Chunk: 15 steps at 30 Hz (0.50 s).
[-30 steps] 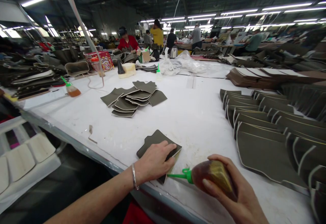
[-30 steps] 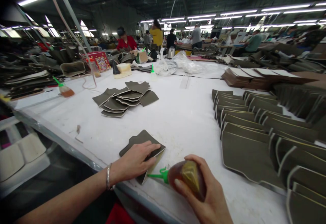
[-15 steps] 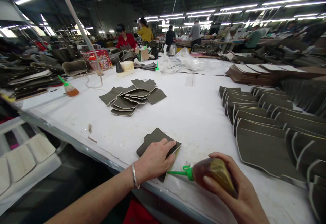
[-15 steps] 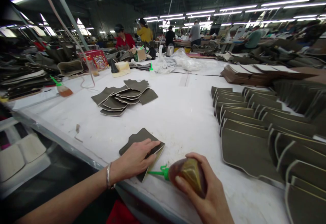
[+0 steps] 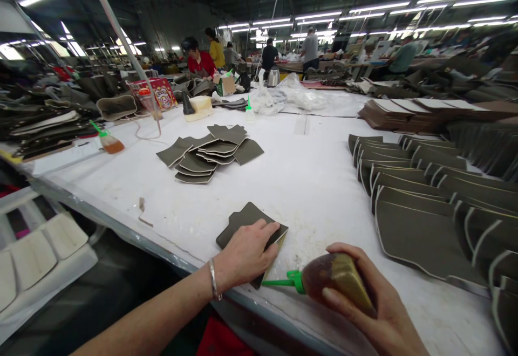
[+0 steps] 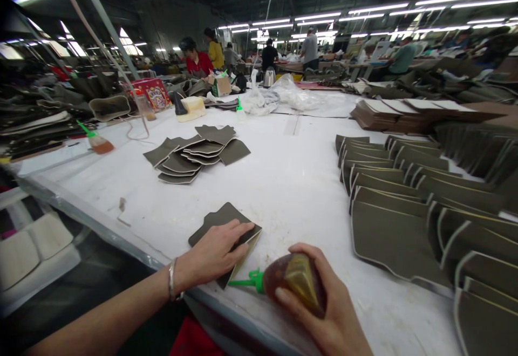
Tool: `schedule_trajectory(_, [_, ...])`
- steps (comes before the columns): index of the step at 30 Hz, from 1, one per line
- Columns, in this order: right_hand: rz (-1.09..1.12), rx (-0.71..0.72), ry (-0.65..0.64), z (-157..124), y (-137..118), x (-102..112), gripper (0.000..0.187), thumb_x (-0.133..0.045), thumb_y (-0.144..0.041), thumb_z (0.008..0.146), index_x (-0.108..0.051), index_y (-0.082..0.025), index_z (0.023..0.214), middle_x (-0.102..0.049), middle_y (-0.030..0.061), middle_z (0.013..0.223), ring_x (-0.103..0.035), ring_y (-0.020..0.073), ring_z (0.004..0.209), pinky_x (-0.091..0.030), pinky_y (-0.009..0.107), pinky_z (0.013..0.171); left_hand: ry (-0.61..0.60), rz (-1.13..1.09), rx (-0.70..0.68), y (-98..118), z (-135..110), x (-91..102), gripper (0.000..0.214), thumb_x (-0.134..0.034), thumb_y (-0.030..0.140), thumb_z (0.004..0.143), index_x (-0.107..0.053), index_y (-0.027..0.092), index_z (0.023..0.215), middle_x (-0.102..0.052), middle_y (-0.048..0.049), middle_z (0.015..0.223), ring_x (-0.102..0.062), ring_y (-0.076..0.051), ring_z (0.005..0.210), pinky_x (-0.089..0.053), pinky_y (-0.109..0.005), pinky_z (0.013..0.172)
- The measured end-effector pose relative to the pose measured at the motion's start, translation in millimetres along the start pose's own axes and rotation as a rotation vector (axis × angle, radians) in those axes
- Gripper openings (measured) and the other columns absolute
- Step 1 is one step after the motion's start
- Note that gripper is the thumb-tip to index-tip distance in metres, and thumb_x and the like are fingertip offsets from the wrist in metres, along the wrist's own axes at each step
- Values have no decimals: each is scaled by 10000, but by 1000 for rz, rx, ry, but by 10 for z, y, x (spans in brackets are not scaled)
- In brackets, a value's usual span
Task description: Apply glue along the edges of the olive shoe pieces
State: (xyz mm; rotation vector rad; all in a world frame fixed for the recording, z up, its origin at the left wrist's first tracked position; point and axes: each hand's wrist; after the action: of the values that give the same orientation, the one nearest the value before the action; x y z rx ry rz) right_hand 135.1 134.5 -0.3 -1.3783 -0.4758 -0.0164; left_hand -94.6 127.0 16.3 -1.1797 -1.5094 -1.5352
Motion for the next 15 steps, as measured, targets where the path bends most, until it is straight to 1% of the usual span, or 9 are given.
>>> schedule_trajectory(3, [-32, -16, 40, 18, -8, 16, 426, -676, -482, 819, -509, -289, 1160, -598, -29, 981, -597, 175, 816, -447, 248, 751, 1, -1, -5, 1, -2, -2, 406, -435, 253, 907, -532, 223, 1300, -632, -50, 1039, -634, -234, 920, -487, -341, 822])
schedule_trajectory(5, [-37, -15, 38, 5, -16, 5, 421, -667, -480, 825, -504, -292, 1165, -601, -28, 1004, -596, 179, 854, -449, 240, 758, -1, -2, -4, -2, -1, -5, 404, -434, 254, 909, -533, 226, 1299, -632, -49, 1041, -635, -234, 916, -487, -341, 817])
schedule_trajectory(8, [-17, 6, -6, -37, 0, -19, 404, -637, -478, 841, -497, -290, 1171, -601, -21, 1060, -586, 190, 950, -453, 225, 791, -4, -2, 2, -9, 4, -10, 404, -430, 265, 915, -529, 233, 1305, -631, -49, 1041, -638, -238, 902, -489, -347, 805])
schedule_trajectory(10, [-37, 25, -12, -33, 41, 0, 407, -635, -481, 847, -497, -289, 1178, -600, -20, 1071, -589, 188, 952, -458, 219, 804, -1, -4, 1, -12, 11, -12, 399, -429, 267, 917, -534, 231, 1300, -631, -50, 1040, -639, -241, 906, -490, -350, 810])
schedule_trajectory(15, [-199, 173, 11, 170, 193, 176, 417, -668, -453, 857, -484, -304, 1200, -614, -22, 1038, -629, 165, 858, -493, 200, 730, -9, 0, 1, -4, 24, -16, 400, -421, 256, 912, -543, 225, 1292, -631, -52, 1027, -641, -250, 895, -497, -371, 806])
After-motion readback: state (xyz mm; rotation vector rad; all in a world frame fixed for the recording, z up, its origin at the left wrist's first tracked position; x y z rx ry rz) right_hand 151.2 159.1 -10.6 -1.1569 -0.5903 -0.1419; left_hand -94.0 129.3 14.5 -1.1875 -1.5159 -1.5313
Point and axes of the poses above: each hand's wrist, its own z-axis towards the middle knuckle, its own x-axis out of the back of the hand, y = z × x
